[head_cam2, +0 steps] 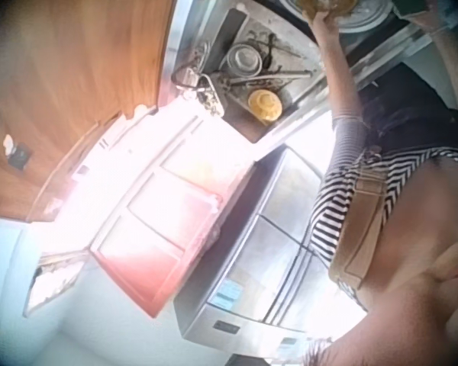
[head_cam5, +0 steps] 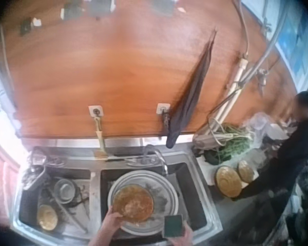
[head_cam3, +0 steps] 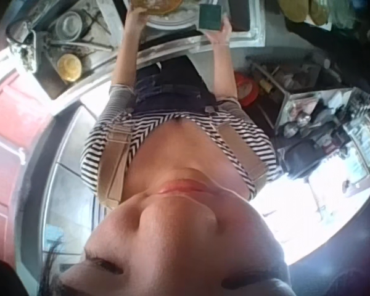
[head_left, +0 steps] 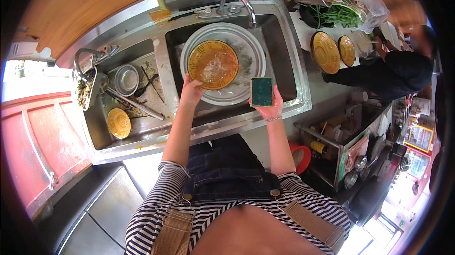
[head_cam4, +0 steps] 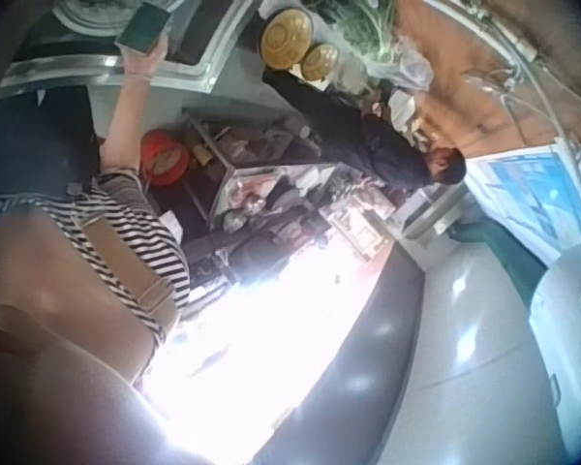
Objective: The person collects used bowls, a small metal bowl, chopsticks, and a spoon from a dining table, carries them to the kitchen sink, and washes each item with a sponge under running water. The person then rinses the sink basin and a large white basin before placing the cleaned items aside.
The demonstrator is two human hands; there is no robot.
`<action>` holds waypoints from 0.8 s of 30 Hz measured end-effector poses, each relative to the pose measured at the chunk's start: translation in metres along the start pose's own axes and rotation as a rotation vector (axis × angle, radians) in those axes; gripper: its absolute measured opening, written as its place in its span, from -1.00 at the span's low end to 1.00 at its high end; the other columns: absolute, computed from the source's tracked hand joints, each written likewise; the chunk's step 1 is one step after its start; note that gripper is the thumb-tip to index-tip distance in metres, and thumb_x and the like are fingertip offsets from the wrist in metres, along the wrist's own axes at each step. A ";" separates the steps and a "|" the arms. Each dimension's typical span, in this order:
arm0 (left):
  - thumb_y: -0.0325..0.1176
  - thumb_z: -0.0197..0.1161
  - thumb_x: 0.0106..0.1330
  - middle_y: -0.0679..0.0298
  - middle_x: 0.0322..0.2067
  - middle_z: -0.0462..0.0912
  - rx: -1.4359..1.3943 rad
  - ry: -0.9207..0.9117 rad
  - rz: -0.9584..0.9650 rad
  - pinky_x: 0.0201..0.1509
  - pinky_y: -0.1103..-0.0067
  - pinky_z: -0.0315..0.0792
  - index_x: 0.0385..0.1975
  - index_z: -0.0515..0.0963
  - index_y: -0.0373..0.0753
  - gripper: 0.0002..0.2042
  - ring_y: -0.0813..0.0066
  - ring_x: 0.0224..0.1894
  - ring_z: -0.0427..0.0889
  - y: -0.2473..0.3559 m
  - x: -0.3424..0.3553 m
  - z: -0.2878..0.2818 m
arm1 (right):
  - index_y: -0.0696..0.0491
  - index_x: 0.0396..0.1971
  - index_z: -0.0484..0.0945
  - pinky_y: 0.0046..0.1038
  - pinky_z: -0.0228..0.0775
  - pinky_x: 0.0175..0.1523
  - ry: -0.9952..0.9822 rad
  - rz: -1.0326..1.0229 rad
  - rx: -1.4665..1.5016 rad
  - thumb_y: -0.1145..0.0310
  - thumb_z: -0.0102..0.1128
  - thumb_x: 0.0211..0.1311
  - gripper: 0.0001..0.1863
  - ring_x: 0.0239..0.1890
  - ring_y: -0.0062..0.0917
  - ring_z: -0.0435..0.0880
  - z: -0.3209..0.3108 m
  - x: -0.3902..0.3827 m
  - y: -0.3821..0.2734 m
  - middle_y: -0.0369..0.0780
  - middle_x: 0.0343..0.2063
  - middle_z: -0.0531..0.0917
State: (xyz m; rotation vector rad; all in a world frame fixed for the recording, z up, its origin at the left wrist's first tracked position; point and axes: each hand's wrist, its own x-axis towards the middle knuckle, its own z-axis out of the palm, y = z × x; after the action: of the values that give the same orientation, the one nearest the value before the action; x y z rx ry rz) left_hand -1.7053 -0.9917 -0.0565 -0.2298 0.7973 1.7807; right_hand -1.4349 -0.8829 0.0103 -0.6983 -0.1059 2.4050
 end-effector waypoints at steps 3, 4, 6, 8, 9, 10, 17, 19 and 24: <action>-0.72 -0.08 0.04 0.21 -0.01 0.42 0.013 -0.042 0.041 -0.03 0.27 0.49 -0.10 0.29 -0.09 -0.57 0.20 0.01 0.47 0.039 -0.036 -0.004 | -0.16 0.15 0.32 0.12 0.26 0.03 -0.047 0.040 -0.009 -0.19 -0.14 0.22 -0.41 0.19 -0.12 0.29 0.018 0.004 0.018 -0.14 0.13 0.37; -0.71 -0.08 0.04 0.21 -0.01 0.42 0.024 -0.048 0.055 -0.04 0.29 0.50 -0.10 0.29 -0.09 -0.57 0.21 0.00 0.48 0.054 -0.050 -0.009 | -0.22 0.18 0.29 0.14 0.25 0.05 -0.106 0.045 -0.027 -0.22 -0.15 0.21 -0.40 0.23 -0.09 0.22 0.026 0.005 0.025 -0.15 0.17 0.33; -0.69 -0.07 0.05 0.23 -0.03 0.44 0.064 -0.020 0.085 -0.15 0.39 0.55 -0.07 0.30 -0.08 -0.57 0.28 -0.04 0.51 0.082 -0.078 -0.026 | -0.43 0.19 0.25 0.15 0.22 0.09 -0.202 0.094 -0.008 -0.27 -0.16 0.19 -0.42 0.28 0.03 0.09 0.040 0.012 0.046 -0.20 0.23 0.26; -0.69 -0.07 0.05 0.24 -0.05 0.45 0.036 0.021 0.133 -0.21 0.44 0.57 -0.07 0.30 -0.07 -0.56 0.32 -0.08 0.54 0.107 -0.108 -0.048 | -0.38 0.22 0.21 0.08 0.26 0.08 -0.251 0.158 0.043 -0.28 -0.15 0.17 -0.37 0.28 -0.01 0.12 0.053 0.019 0.069 -0.18 0.24 0.26; -0.68 -0.07 0.05 0.25 -0.06 0.46 0.024 0.058 0.153 -0.24 0.47 0.58 -0.06 0.30 -0.07 -0.56 0.34 -0.09 0.55 0.118 -0.124 -0.062 | -0.32 0.24 0.19 0.04 0.28 0.07 -0.288 0.187 0.040 -0.28 -0.15 0.17 -0.33 0.28 -0.04 0.14 0.058 0.022 0.080 -0.17 0.23 0.26; -0.67 -0.05 0.06 0.27 -0.10 0.48 0.043 0.087 0.187 -0.32 0.52 0.57 -0.07 0.31 -0.05 -0.57 0.40 -0.16 0.57 0.130 -0.139 -0.077 | -0.07 0.26 0.17 -0.07 0.34 0.03 -0.238 0.254 0.006 -0.29 -0.14 0.16 -0.22 0.24 -0.13 0.22 0.063 0.028 0.090 -0.14 0.22 0.26; -0.70 -0.05 0.02 0.12 -0.13 0.46 0.150 0.344 0.325 -0.33 0.37 0.59 -0.14 0.24 -0.08 -0.59 0.28 -0.22 0.55 0.232 -0.223 -0.208 | 0.14 0.16 0.27 -0.14 0.39 -0.06 -0.163 0.555 -0.105 -0.30 -0.13 0.14 -0.17 0.08 -0.17 0.41 0.089 0.054 0.192 -0.07 0.10 0.40; -0.68 -0.02 -0.01 0.20 -0.18 0.44 0.280 0.465 0.323 -0.25 0.32 0.58 -0.17 0.26 -0.05 -0.59 0.27 -0.13 0.51 0.265 -0.243 -0.245 | 0.15 0.10 0.34 -0.13 0.39 -0.08 -0.093 0.564 -0.135 -0.29 -0.12 0.15 -0.20 0.04 -0.14 0.45 0.095 0.056 0.220 -0.04 0.01 0.48; -0.62 0.06 -0.04 0.24 -0.27 0.45 0.524 0.694 0.261 -0.35 0.36 0.57 -0.14 0.25 -0.06 -0.57 0.38 -0.28 0.55 0.329 -0.279 -0.308 | 0.15 0.06 0.39 -0.09 0.40 -0.11 -0.074 0.601 -0.168 -0.26 -0.09 0.17 -0.25 0.03 -0.11 0.46 0.109 0.056 0.272 -0.04 -0.02 0.50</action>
State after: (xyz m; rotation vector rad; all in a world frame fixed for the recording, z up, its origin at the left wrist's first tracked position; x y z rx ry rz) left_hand -1.9709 -1.4485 -0.0105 -0.4140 1.8243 1.6581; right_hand -1.6769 -1.0579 0.0131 -0.8020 -0.1458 3.0252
